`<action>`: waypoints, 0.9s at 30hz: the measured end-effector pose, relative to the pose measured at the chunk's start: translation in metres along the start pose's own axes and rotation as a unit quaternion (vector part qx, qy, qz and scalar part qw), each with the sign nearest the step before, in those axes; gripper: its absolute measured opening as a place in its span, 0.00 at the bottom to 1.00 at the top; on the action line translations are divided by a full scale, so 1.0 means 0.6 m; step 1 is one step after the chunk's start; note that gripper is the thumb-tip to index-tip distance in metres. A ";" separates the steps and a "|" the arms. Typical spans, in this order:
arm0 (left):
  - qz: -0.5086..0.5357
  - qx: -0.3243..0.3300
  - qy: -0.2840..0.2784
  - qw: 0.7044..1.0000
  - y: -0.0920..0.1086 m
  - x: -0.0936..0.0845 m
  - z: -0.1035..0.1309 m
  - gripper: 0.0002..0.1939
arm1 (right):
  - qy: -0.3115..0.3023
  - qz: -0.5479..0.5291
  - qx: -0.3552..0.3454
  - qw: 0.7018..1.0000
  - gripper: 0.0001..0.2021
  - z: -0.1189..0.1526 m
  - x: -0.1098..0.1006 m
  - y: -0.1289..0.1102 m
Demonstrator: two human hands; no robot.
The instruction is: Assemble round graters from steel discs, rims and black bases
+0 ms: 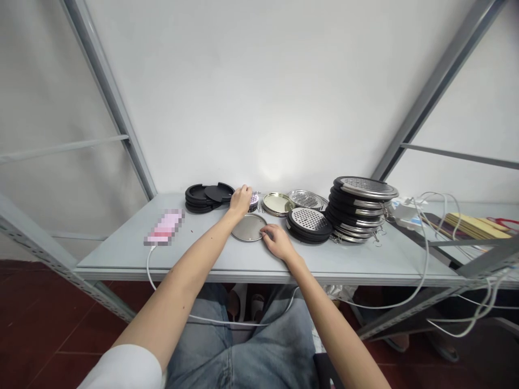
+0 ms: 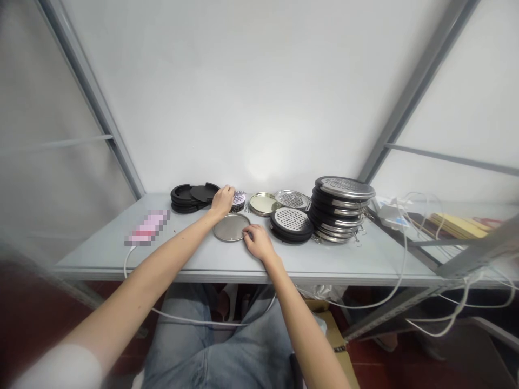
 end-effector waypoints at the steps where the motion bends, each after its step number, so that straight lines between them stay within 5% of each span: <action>1: 0.004 0.002 0.001 1.000 -0.001 -0.001 0.000 0.13 | -0.001 0.000 -0.001 1.000 0.10 0.000 0.000 0.000; 9: 0.024 0.078 0.054 0.995 0.026 -0.043 0.023 0.11 | -0.002 -0.008 -0.001 1.000 0.10 -0.001 0.000 -0.001; 16: 0.131 0.128 0.197 0.963 0.000 -0.105 0.131 0.11 | 0.074 -0.039 0.015 0.996 0.22 0.007 -0.007 0.023; 21: 0.183 0.141 0.208 0.951 -0.054 -0.091 0.205 0.09 | 0.107 0.018 0.003 0.994 0.36 0.006 -0.025 -0.001; 27: 0.213 0.144 0.168 0.952 -0.069 -0.069 0.219 0.10 | 0.103 0.094 -0.064 0.988 0.17 0.004 -0.033 -0.040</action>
Point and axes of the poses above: each hand's wrist, its own z-axis away from the middle knuckle, its own x-axis out of the palm, y = z × x, the point moved 10 cm from there along -z, towards the middle knuckle, and after that the axes turned 10 degrees about -x, right-handed, at the moved point
